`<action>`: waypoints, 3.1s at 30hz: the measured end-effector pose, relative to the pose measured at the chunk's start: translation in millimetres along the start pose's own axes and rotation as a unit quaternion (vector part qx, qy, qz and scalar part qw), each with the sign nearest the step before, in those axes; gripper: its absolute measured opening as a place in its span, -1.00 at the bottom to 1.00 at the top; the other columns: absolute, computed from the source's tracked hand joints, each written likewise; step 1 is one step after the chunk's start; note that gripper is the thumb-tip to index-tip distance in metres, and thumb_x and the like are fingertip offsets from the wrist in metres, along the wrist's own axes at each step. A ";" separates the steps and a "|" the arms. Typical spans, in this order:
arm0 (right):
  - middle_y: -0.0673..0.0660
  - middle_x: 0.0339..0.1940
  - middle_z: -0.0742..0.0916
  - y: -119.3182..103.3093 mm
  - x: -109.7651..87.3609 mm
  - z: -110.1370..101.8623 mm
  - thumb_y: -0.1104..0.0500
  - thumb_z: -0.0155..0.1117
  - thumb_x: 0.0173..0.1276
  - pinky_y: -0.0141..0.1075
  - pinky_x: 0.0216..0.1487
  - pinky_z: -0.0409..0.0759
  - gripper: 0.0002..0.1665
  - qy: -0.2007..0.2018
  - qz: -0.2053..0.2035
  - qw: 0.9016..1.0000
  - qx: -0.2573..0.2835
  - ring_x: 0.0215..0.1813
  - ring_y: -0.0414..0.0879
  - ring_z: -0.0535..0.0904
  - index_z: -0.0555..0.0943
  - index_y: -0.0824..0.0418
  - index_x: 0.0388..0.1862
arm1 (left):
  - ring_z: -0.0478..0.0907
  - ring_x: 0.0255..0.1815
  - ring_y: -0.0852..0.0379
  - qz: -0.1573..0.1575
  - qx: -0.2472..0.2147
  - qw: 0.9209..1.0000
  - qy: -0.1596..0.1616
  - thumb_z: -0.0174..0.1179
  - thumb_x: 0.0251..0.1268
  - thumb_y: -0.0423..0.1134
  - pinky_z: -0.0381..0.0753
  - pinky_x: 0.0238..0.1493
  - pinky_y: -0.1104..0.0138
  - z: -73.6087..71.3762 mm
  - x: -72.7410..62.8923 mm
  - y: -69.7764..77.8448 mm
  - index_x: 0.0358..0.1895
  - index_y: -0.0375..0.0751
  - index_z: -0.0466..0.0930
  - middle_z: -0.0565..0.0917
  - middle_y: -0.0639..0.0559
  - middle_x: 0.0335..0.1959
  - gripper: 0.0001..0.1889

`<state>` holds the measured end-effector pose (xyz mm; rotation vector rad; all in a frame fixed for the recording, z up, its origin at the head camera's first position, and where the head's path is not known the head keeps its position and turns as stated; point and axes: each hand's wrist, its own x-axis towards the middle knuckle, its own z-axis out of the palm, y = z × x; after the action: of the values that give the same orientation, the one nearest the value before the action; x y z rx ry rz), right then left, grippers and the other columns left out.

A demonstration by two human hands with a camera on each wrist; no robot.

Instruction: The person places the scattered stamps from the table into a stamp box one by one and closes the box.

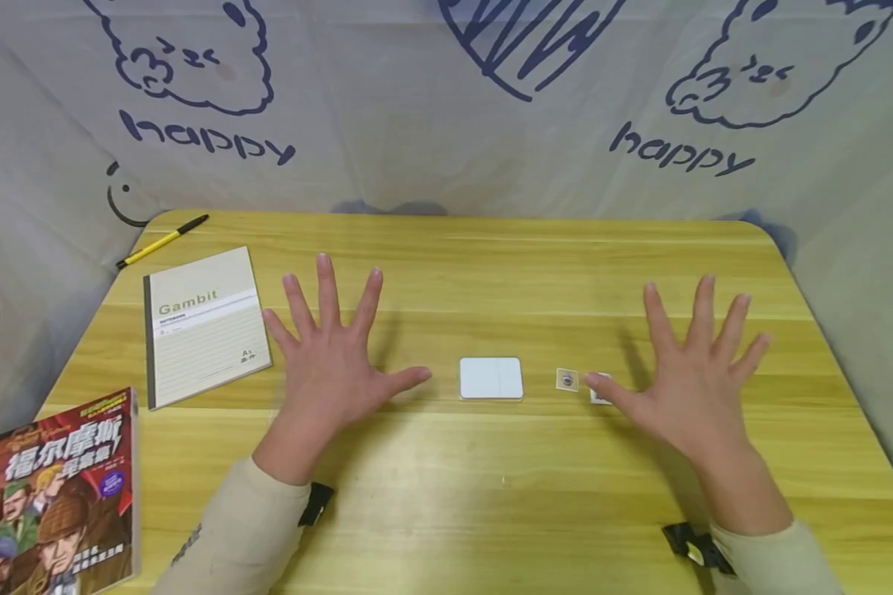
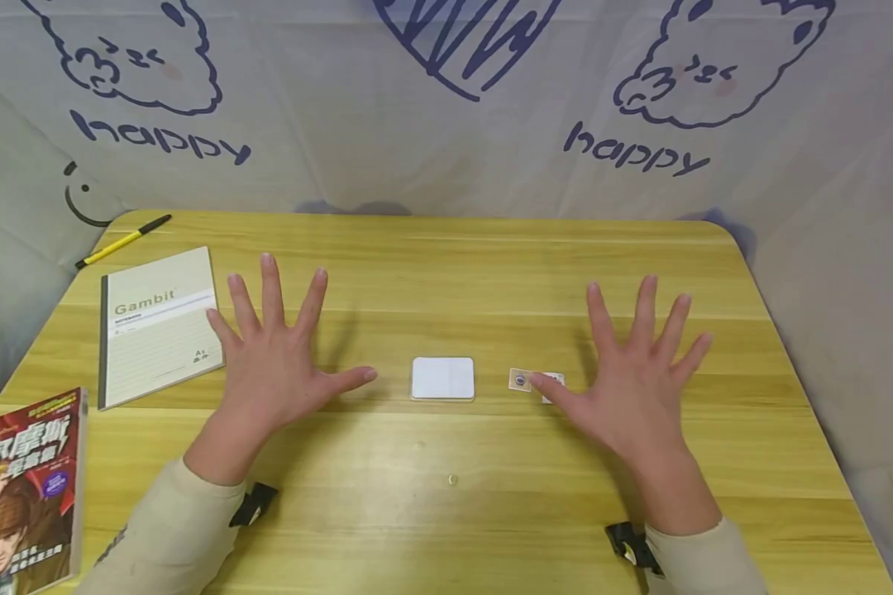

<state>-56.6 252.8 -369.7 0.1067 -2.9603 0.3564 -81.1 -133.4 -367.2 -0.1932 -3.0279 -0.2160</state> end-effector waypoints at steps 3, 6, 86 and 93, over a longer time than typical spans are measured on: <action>0.18 0.58 -0.42 4.0 -1.1 -0.6 -0.60 0.32 -0.03 0.31 0.19 -0.75 0.46 -0.002 0.003 1.000 0.000 0.47 0.25 -0.71 -0.17 -0.12 0.67 | -0.78 0.43 -0.34 0.004 -0.016 1.000 0.008 0.05 -0.26 0.76 -0.55 0.26 -0.38 0.5 -0.3 -0.8 0.61 0.31 -0.38 -0.70 -0.14 0.52 0.34; 0.34 0.61 -0.22 7.6 -2.4 -0.5 -0.57 0.35 -0.03 0.47 0.24 -0.51 0.44 0.003 0.001 1.000 0.009 0.52 0.42 -0.50 -0.12 -0.11 0.67 | -0.63 0.49 -0.39 0.009 -0.044 0.999 0.018 0.17 -0.23 0.69 -0.41 0.34 -0.35 0.0 -1.1 -1.2 0.62 0.29 -0.35 -0.65 -0.14 0.54 0.34; -0.10 -0.68 0.19 39.7 -3.2 47.1 0.13 0.60 0.15 -0.32 -0.31 0.34 -0.58 -0.124 -0.044 0.940 0.316 -0.61 -0.24 0.09 0.70 0.16 -0.01 | 0.18 -0.67 0.20 0.014 -0.442 0.877 -0.188 0.61 -0.11 -0.34 0.22 -0.58 0.32 57.5 7.4 52.8 0.26 -0.27 0.51 0.31 0.10 -0.66 -0.26; -0.12 -0.68 0.18 38.5 -2.4 46.8 0.13 0.60 0.15 -0.32 -0.31 0.34 -0.59 -0.123 -0.047 0.940 0.314 -0.61 -0.25 0.08 0.71 0.16 -0.03 | 0.21 -0.67 0.21 0.015 -0.443 0.877 -0.185 0.59 -0.08 -0.35 0.24 -0.57 0.32 59.2 7.9 51.8 0.25 -0.29 0.50 0.33 0.10 -0.66 -0.28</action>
<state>-64.6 278.9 -423.9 0.3884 -2.9299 1.3485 -87.3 -72.8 -417.8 -0.3731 -2.9950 -1.7295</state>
